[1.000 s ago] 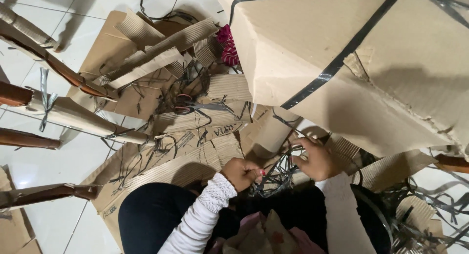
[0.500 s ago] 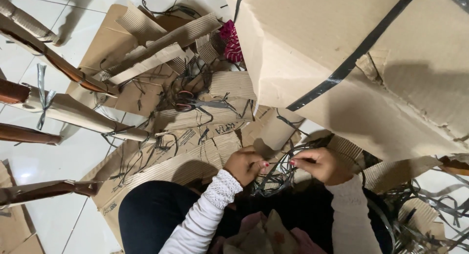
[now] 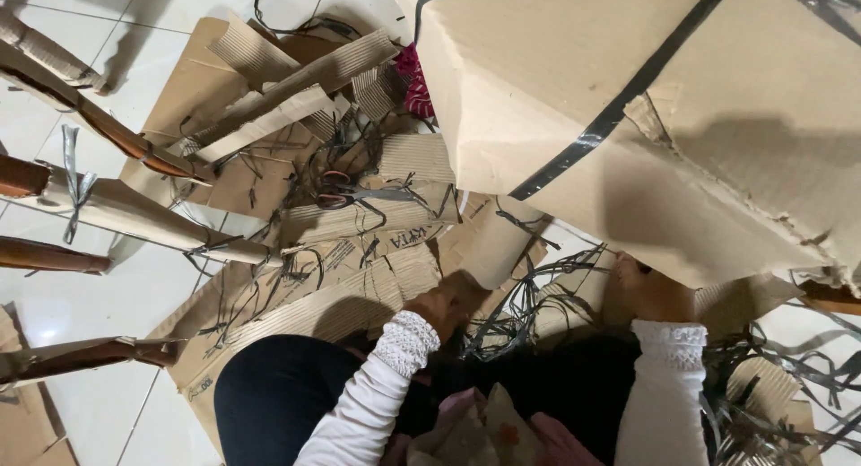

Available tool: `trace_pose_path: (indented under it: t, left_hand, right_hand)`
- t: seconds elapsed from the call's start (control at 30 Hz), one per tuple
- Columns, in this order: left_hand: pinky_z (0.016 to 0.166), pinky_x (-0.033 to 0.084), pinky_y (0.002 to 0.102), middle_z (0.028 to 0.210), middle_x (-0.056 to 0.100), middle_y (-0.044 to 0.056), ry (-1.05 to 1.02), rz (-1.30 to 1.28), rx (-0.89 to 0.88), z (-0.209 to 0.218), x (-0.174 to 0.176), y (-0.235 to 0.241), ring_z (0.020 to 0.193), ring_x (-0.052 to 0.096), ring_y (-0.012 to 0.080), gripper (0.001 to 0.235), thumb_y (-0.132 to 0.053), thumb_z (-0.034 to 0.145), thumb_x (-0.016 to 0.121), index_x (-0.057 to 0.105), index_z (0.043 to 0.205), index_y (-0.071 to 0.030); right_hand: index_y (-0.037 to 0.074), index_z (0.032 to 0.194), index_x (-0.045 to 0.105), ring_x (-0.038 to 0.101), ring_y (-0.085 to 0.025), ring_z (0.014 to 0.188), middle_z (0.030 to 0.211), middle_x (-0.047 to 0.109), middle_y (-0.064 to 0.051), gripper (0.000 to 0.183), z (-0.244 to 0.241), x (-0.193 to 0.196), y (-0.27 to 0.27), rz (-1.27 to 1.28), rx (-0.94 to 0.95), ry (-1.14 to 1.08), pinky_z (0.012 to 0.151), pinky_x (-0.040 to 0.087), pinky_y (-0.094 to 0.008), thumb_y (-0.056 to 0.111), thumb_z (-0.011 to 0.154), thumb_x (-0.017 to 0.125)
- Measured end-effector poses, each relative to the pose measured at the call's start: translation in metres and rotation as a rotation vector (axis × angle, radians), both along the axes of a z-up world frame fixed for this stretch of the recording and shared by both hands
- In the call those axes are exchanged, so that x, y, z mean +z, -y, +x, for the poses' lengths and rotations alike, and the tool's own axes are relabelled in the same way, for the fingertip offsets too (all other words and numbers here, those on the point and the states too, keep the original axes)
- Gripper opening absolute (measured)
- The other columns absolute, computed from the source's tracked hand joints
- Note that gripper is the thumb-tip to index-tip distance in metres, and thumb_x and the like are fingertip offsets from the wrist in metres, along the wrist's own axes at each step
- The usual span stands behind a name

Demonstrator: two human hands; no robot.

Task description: Wrapping a chair leg with cardboard and securing it with plastic ties

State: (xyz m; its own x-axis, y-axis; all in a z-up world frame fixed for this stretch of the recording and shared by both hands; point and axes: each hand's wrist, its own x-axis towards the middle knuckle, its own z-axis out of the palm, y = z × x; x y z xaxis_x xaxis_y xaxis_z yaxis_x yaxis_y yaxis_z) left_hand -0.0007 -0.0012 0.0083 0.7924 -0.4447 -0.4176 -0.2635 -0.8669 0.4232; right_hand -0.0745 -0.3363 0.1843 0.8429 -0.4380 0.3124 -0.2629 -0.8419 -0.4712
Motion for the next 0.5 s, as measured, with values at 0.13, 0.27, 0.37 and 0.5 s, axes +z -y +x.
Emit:
trace_pose_path:
  t: [0.13,0.27,0.37,0.5]
  left_hand:
    - [0.095,0.058,0.047,0.122,0.061,0.004,-0.02,0.037,0.016,0.026,0.036,0.009,0.112,0.069,0.0302,0.038,-0.052,0.095,0.058,0.054,0.128,-0.034]
    - [0.108,0.049,0.043,0.13,0.063,0.009,-0.08,-0.515,0.301,0.048,0.028,0.023,0.127,0.06,0.028,0.036,-0.044,0.1,0.06,0.06,0.129,-0.023]
    - [0.117,0.041,0.043,0.137,0.063,0.009,-0.263,-0.723,0.528,0.068,0.014,0.035,0.135,0.054,0.0255,0.041,-0.047,0.1,0.064,0.062,0.132,-0.022]
    - [0.121,0.035,0.047,0.151,0.051,0.017,-0.487,-0.715,0.671,0.101,-0.02,0.047,0.143,0.044,0.0325,0.085,-0.075,0.092,0.065,0.05,0.149,-0.014]
  right_hand:
    - [0.025,0.122,0.079,0.073,-0.028,0.103,0.11,0.079,-0.007,0.04,0.029,-0.065,0.032,0.004,-0.281,-0.404,0.093,0.056,-0.04,0.056,0.099,0.068]
    - [0.038,0.127,0.071,0.06,-0.021,0.125,0.126,0.071,0.006,0.068,0.058,-0.104,0.027,0.318,-0.258,-0.604,0.109,0.043,-0.039,0.087,0.084,0.056]
    - [0.047,0.126,0.07,0.056,-0.019,0.134,0.131,0.069,0.011,0.068,0.069,-0.108,0.002,0.455,-0.21,-0.661,0.116,0.039,-0.038,0.094,0.078,0.055]
    - [0.044,0.117,0.075,0.059,-0.029,0.129,0.126,0.073,-0.001,0.035,0.089,-0.138,-0.015,0.55,-0.103,-0.511,0.109,0.048,-0.04,0.065,0.09,0.067]
